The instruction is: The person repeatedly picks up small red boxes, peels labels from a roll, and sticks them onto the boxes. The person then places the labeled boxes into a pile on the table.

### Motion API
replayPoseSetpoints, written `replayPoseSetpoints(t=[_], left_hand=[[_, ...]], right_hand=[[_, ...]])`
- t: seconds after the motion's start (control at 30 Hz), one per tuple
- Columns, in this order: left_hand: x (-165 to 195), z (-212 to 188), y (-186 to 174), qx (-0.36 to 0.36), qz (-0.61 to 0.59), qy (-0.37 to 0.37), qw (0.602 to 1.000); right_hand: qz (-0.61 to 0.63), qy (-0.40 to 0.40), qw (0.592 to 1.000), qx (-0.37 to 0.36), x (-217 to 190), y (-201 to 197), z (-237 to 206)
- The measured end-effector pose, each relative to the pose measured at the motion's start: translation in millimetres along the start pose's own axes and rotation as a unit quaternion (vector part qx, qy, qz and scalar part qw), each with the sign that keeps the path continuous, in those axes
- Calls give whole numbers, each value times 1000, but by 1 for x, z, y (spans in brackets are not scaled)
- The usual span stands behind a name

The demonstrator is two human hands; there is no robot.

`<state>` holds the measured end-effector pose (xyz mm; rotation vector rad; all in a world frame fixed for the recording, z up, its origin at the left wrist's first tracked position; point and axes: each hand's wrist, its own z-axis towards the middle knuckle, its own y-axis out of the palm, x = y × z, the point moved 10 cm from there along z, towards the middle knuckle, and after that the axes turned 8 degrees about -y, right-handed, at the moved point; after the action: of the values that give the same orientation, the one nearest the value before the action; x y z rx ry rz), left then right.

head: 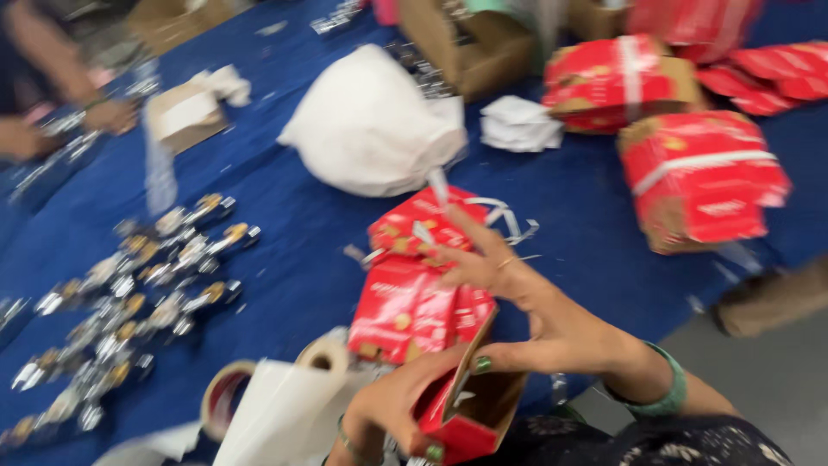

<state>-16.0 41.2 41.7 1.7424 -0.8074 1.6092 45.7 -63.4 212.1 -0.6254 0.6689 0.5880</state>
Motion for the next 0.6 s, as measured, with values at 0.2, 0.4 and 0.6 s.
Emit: replayPoseSetpoints(t=[0.2,0.4,0.6], left_hand=[[14,23,7,-64,-2,-42,997],[66,48,-23,129,35,19,991],[112,-2,-79,410,42,98,906]], right_hand=[[96,-6,995,13,-5,-23,-27],[-142,-61,971,183,-34,-99,-77],[128,-144,800,568,16,-295,-164]])
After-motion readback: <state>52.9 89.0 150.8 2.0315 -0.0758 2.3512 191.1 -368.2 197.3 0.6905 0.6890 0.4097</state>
